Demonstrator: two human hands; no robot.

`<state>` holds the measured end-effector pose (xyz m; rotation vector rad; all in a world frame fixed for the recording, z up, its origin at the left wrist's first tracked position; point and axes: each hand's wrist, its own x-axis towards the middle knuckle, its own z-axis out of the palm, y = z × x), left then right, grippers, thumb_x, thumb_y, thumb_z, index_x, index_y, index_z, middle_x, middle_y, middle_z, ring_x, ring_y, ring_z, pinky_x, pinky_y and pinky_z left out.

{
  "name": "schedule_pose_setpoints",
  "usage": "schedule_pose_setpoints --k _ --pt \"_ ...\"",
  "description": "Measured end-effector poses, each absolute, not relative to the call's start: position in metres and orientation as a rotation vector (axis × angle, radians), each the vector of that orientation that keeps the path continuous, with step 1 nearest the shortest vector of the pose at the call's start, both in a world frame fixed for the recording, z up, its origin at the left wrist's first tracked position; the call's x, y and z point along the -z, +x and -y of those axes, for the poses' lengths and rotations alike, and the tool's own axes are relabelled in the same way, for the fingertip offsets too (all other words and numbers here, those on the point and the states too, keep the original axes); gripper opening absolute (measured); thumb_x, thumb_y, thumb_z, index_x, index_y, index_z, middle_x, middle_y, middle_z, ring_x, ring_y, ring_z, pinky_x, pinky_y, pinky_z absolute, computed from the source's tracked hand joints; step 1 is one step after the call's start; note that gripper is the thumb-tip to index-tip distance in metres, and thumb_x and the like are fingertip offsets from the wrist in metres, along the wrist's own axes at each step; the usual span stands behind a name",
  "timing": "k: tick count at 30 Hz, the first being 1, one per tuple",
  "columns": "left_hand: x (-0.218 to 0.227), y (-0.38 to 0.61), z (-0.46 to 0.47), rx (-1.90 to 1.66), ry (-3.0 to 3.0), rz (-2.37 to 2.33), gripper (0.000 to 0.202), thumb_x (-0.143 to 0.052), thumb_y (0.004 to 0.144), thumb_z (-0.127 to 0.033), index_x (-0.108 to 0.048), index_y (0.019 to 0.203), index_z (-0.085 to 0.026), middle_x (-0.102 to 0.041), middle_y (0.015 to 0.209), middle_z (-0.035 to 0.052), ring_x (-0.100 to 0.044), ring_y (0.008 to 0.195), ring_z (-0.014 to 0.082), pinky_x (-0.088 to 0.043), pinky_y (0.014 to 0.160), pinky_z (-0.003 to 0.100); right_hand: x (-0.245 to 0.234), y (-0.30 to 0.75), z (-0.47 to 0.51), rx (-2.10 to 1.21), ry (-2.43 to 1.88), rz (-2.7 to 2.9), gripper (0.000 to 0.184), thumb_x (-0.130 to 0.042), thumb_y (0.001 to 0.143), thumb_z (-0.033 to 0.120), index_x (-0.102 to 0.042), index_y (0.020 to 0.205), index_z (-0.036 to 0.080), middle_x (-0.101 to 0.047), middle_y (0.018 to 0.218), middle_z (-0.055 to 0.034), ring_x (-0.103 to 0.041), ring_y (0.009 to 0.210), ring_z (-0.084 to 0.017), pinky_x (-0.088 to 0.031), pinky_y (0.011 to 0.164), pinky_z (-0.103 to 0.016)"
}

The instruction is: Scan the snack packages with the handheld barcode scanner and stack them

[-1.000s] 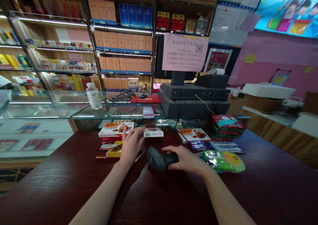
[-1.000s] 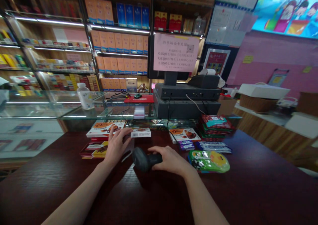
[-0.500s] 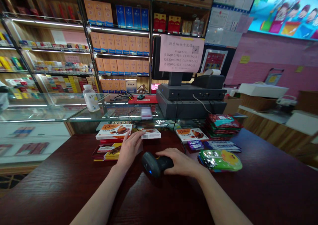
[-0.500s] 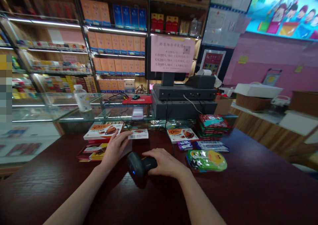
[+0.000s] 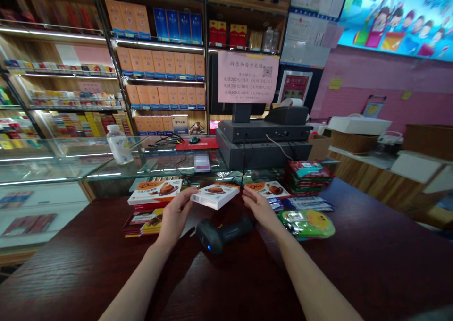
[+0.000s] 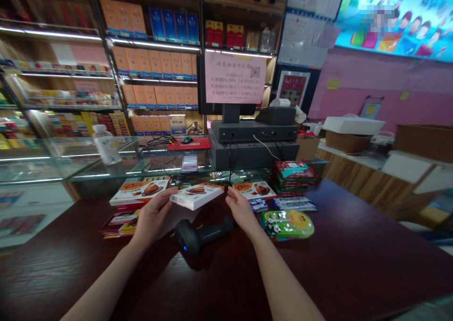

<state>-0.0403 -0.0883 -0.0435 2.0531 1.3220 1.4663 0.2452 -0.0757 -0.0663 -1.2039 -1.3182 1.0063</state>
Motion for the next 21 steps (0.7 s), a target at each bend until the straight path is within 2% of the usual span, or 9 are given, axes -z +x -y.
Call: schedule_pose_setpoints --k 3,6,11,16,21 --pt "0.039 -0.038 0.09 -1.548 2.109 -1.313 0.023 -0.052 0.09 -0.028 -0.067 0.107 -0.026 -0.068 0.12 0.0039 -0.065 0.111 0.02 -0.054 0.097 0.036 0.061 0.244 0.08 -1.16 -1.112 1.193 0.053 -0.065 0.083 0.044 -0.059 0.131 0.025 -0.06 0.139 -0.0104 -0.058 0.127 -0.027 -0.05 0.104 -0.047" --pt "0.037 -0.038 0.09 -1.66 2.151 -1.406 0.023 -0.054 0.089 -0.028 -0.071 0.105 -0.027 -0.063 0.108 0.0054 -0.062 0.108 0.0208 -0.054 0.096 0.037 0.057 0.243 0.083 -1.184 -1.056 1.126 0.043 -0.067 0.083 0.046 -0.065 0.12 0.025 -0.065 0.13 -0.0096 -0.061 0.123 -0.027 -0.051 0.103 -0.046" --pt "0.04 -0.044 0.088 -1.675 2.136 -1.522 0.033 -0.053 0.089 -0.028 -0.069 0.118 -0.028 -0.058 0.099 0.0049 -0.061 0.095 0.0202 -0.055 0.089 0.036 0.058 0.237 0.084 -1.201 -1.005 1.068 0.037 -0.071 0.08 0.045 -0.063 0.109 0.023 -0.068 0.12 -0.0083 -0.064 0.117 -0.026 -0.052 0.102 -0.046" --pt "0.042 -0.046 0.085 -1.654 2.102 -1.581 0.04 -0.048 0.09 -0.025 -0.065 0.126 -0.024 -0.06 0.107 0.0075 -0.062 0.103 0.0215 -0.052 0.097 0.038 0.057 0.228 0.087 -1.2 -0.991 1.071 0.039 -0.071 0.079 0.044 -0.06 0.109 0.022 -0.067 0.119 -0.0084 -0.063 0.117 -0.025 -0.053 0.101 -0.043" --pt "0.04 -0.046 0.085 -1.596 2.001 -1.502 0.044 -0.043 0.092 -0.029 -0.056 0.134 -0.023 -0.061 0.127 0.0091 -0.06 0.119 0.023 -0.046 0.107 0.042 0.053 0.224 0.092 -1.176 -0.966 1.086 0.04 -0.072 0.079 0.044 -0.061 0.11 0.022 -0.067 0.116 -0.0074 -0.062 0.117 -0.024 -0.051 0.102 -0.044"
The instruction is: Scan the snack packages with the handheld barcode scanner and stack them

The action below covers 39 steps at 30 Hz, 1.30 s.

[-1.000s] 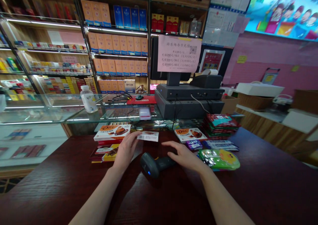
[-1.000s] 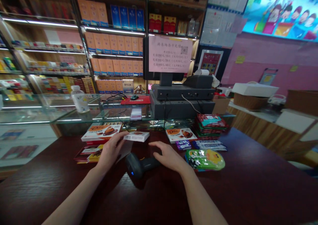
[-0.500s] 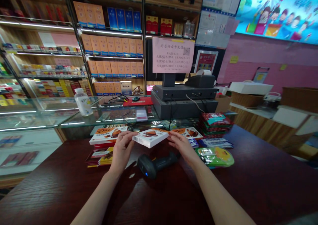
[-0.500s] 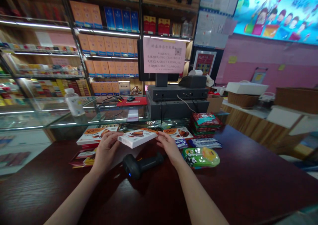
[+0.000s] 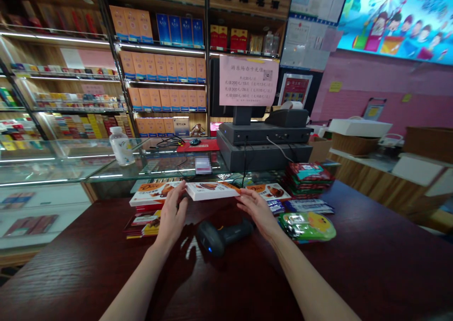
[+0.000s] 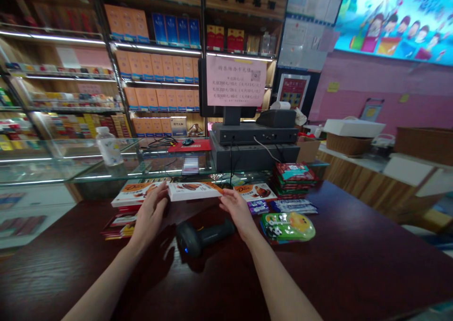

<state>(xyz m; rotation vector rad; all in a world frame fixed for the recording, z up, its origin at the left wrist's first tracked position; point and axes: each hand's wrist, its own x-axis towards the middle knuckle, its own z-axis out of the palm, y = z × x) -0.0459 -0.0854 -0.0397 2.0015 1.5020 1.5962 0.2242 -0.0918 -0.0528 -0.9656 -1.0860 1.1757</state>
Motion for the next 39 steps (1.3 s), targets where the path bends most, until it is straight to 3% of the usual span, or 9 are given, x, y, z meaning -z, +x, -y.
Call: schedule_pose_setpoints --k 7,13,19,25,29,39 --pt "0.033 -0.048 0.092 -1.408 1.973 -1.436 0.054 -0.047 0.092 -0.051 -0.049 0.137 -0.021 -0.054 0.145 0.0108 -0.047 0.137 0.0274 -0.035 0.116 0.048 0.045 0.22 0.099 -1.162 -0.889 1.046 0.04 -0.077 0.076 0.043 -0.065 0.11 0.024 -0.067 0.118 -0.0065 -0.06 0.12 -0.025 -0.048 0.104 -0.044" --pt "0.034 -0.044 0.095 -1.435 1.844 -1.374 0.054 -0.05 0.091 -0.048 -0.036 0.136 -0.023 -0.051 0.149 0.0142 -0.044 0.141 0.0253 -0.03 0.118 0.05 0.042 0.219 0.1 -1.117 -0.863 1.078 0.041 -0.077 0.077 0.043 -0.066 0.113 0.027 -0.067 0.126 -0.0072 -0.056 0.126 -0.028 -0.044 0.107 -0.049" --pt "0.031 -0.045 0.096 -1.466 1.79 -1.366 0.037 -0.045 0.093 -0.049 -0.041 0.119 -0.024 -0.052 0.147 0.0144 -0.047 0.138 0.0253 -0.035 0.115 0.049 0.041 0.219 0.1 -0.994 -0.867 1.205 0.046 -0.075 0.079 0.042 -0.062 0.121 0.029 -0.063 0.135 -0.0071 -0.051 0.134 -0.027 -0.036 0.114 -0.049" --pt "0.028 -0.046 0.097 -1.455 1.761 -1.423 0.046 -0.036 0.095 -0.052 -0.045 0.128 -0.022 -0.066 0.128 0.0107 -0.061 0.123 0.0246 -0.043 0.108 0.046 0.044 0.224 0.1 -0.785 -0.915 1.357 0.04 -0.065 0.086 0.04 -0.065 0.124 0.028 -0.062 0.138 -0.0057 -0.051 0.133 -0.027 -0.031 0.117 -0.05" --pt "0.029 -0.045 0.096 -1.427 1.816 -1.363 0.055 -0.037 0.095 -0.053 -0.045 0.14 -0.021 -0.06 0.139 0.0105 -0.053 0.132 0.0247 -0.037 0.114 0.046 0.047 0.227 0.098 -0.737 -0.915 1.379 0.042 -0.062 0.09 0.04 -0.063 0.131 0.03 -0.058 0.143 -0.0034 -0.046 0.138 -0.027 -0.025 0.121 -0.051" --pt "0.037 -0.051 0.089 -1.33 1.82 -1.389 0.059 -0.034 0.097 -0.053 -0.045 0.147 -0.025 -0.06 0.139 0.0069 -0.048 0.134 0.0253 -0.028 0.119 0.049 0.047 0.228 0.096 -0.798 -0.813 1.308 0.049 -0.063 0.09 0.038 -0.056 0.138 0.03 -0.057 0.144 -0.0063 -0.049 0.136 -0.027 -0.031 0.119 -0.051"
